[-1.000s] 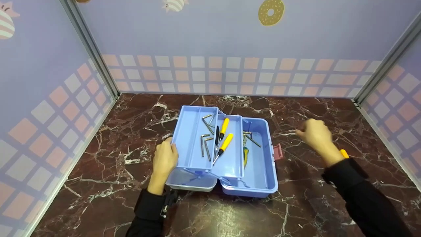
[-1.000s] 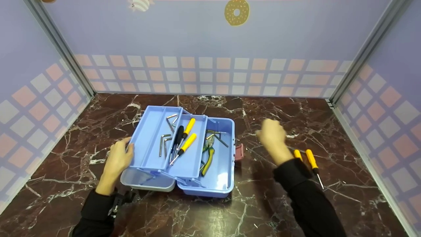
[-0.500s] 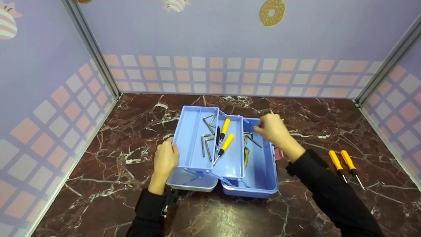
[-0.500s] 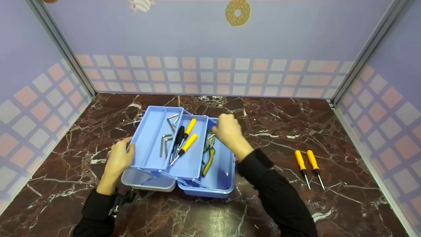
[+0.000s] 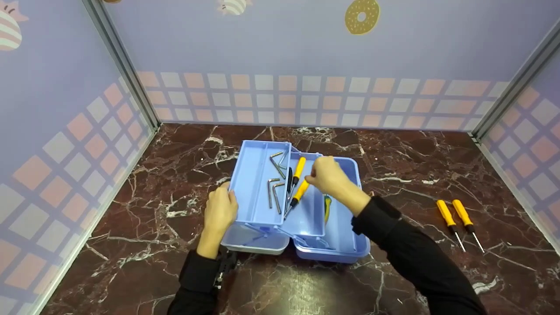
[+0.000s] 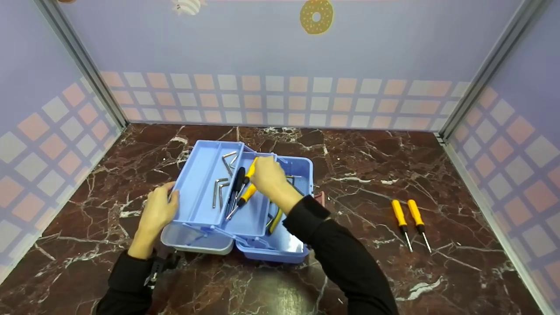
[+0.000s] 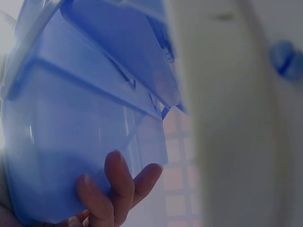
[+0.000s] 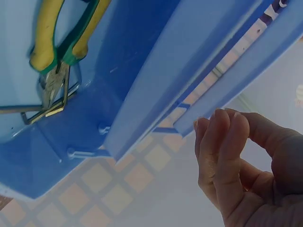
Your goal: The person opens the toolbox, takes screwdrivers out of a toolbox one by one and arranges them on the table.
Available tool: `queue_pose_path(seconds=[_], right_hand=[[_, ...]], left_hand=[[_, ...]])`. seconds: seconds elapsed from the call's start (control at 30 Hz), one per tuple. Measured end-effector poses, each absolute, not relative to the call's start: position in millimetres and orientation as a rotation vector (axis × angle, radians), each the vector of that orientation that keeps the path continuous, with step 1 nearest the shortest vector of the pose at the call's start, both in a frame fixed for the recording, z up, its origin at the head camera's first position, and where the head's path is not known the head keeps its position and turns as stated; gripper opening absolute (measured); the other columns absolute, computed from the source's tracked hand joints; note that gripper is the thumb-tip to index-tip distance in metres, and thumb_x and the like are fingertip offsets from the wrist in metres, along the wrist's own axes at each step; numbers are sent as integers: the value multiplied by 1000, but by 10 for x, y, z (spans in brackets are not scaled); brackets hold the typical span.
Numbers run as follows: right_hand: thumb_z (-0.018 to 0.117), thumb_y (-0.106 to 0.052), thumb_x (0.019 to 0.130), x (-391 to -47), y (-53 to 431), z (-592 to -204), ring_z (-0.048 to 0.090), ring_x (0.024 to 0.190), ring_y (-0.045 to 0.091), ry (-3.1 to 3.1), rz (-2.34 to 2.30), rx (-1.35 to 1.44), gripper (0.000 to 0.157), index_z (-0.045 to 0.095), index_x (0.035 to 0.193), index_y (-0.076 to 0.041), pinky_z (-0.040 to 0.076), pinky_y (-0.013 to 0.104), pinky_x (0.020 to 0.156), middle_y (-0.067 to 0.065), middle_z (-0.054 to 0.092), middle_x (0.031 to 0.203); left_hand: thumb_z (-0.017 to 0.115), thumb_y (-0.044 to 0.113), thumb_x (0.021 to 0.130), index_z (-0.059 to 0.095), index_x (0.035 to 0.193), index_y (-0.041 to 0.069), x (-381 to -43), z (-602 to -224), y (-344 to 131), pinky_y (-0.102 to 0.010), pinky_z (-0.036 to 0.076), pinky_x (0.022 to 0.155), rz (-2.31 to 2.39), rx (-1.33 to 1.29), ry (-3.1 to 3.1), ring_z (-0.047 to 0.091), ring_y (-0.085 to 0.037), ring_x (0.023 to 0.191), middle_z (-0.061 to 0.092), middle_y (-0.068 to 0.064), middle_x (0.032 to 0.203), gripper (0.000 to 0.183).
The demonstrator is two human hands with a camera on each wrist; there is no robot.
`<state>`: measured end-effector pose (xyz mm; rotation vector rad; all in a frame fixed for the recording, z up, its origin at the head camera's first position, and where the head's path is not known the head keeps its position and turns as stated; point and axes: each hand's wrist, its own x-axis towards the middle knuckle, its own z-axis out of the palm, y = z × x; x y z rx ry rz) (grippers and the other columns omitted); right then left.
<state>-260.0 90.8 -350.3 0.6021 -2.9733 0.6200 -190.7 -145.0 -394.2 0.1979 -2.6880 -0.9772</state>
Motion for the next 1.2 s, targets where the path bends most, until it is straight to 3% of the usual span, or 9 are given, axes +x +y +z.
queue_pose_path(seconds=[0.2, 0.4, 0.7, 0.97, 1.2], right_hand=[[65, -20, 78, -2632, 756, -3596, 58, 50, 23, -3037, 504, 605, 32, 58, 52, -2, 49, 37, 58, 9, 58, 49], [68, -25, 76, -2660, 698, -3710, 52, 51, 21, -3074, 510, 513, 38, 41, 54, -10, 47, 35, 53, 4, 45, 52], [68, -27, 77, -2651, 640, -3765, 51, 56, 21, -3115, 456, 484, 29, 54, 68, -3, 45, 34, 54, 6, 49, 61], [66, -17, 74, -2631, 655, -3792, 44, 49, 18, -3043, 440, 535, 36, 37, 52, -10, 43, 34, 51, 1, 37, 51], [63, -12, 72, -2639, 672, -3813, 50, 51, 21, -3062, 482, 535, 32, 39, 52, -11, 46, 34, 52, 1, 39, 52]], left_hand=[[45, 6, 88, 55, 115, -4, -1914, -3943, -1456, -53, 46, 63, -985, 205, -2683, 58, -44, 84, 59, -29, 99, 30], [45, 6, 88, 55, 115, -5, -1914, -3946, -1453, -53, 46, 62, -980, 199, -2680, 58, -44, 83, 59, -30, 99, 30], [44, 6, 89, 55, 114, -4, -1910, -3943, -1456, -52, 46, 65, -976, 189, -2681, 58, -44, 84, 59, -29, 99, 30], [44, 5, 89, 54, 115, -6, -1919, -3935, -1459, -50, 48, 62, -1003, 187, -2687, 59, -42, 82, 59, -28, 98, 30], [44, 6, 89, 55, 114, -5, -1917, -3939, -1460, -51, 47, 64, -990, 182, -2695, 58, -42, 84, 59, -28, 99, 29]])
